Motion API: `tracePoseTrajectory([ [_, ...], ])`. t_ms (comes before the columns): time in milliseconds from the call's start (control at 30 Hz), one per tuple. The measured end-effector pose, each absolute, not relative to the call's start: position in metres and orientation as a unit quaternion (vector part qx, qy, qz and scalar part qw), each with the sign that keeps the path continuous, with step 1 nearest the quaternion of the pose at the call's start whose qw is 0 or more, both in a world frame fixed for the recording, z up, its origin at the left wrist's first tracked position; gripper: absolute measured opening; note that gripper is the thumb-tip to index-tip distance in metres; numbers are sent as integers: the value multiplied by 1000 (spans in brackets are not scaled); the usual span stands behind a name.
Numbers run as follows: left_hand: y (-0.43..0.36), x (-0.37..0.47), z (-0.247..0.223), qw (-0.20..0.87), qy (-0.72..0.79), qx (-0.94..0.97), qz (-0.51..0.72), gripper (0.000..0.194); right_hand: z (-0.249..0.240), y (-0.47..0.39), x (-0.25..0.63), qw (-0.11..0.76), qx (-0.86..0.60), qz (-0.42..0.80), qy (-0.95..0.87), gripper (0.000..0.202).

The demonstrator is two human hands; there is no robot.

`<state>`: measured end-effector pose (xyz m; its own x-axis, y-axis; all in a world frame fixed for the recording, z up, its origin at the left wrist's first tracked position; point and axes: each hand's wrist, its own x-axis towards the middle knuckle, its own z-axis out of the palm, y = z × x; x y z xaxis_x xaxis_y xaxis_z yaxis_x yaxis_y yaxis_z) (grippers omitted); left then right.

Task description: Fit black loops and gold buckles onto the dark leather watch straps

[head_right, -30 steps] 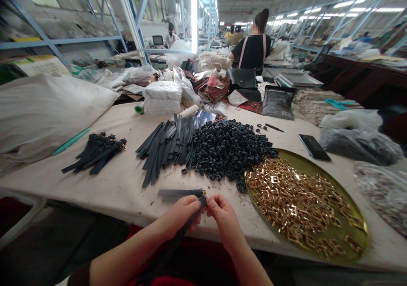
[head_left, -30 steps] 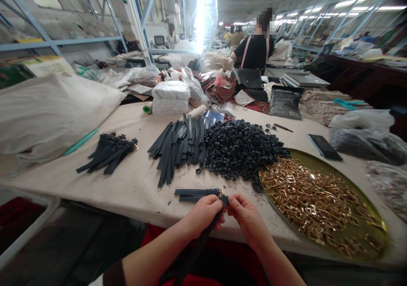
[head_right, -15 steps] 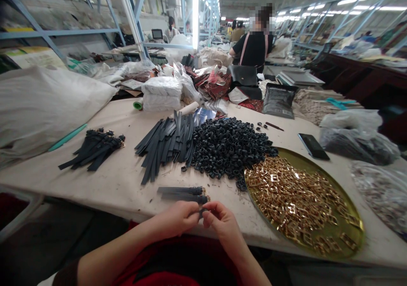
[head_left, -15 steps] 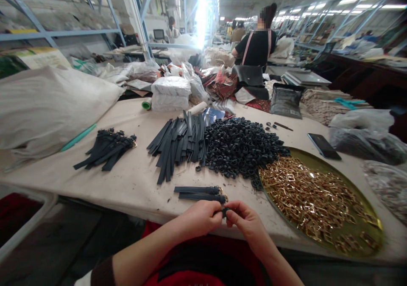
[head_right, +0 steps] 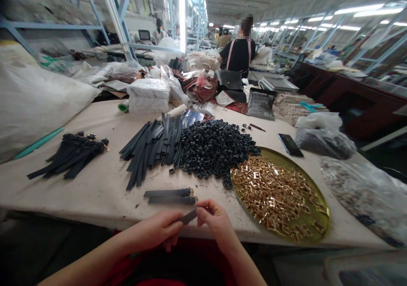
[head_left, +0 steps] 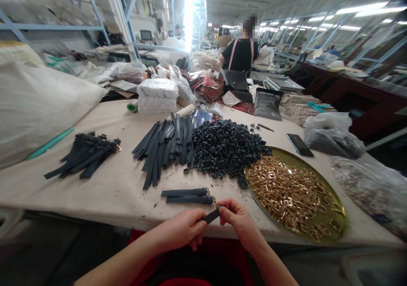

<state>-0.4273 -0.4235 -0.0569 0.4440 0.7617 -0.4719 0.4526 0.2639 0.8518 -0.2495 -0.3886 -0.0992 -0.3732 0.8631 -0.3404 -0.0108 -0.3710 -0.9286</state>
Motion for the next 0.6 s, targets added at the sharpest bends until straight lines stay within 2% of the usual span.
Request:
tracePoseTrajectory([
  [133, -424, -426, -56, 522, 556, 616, 198, 42, -107, -401, -267, 365, -419, 740, -380, 28],
  [200, -423, -425, -57, 516, 552, 613, 231, 50, -111, -407, -277, 373, -392, 760, -360, 31],
  [267, -421, -426, -59, 526, 537, 615, 239, 50, -111, -405, -274, 363, -393, 734, -418, 32],
  [333, -417, -428, -62, 527, 536, 614, 242, 43, -104, -390, -255, 340, -441, 620, -553, 30],
  [400, -413, -428, -66, 519, 555, 600, 249, 35, -94, -364, -225, 298, -529, 395, -689, 26],
  [467, -408, -425, -70, 511, 574, 584, 261, 29, -85, -332, -194, 191, -606, 157, -756, 24],
  [600, -404, -412, -75, 524, 563, 577, 274, 18, -82, -281, -158, 111, -609, 112, -777, 16],
])
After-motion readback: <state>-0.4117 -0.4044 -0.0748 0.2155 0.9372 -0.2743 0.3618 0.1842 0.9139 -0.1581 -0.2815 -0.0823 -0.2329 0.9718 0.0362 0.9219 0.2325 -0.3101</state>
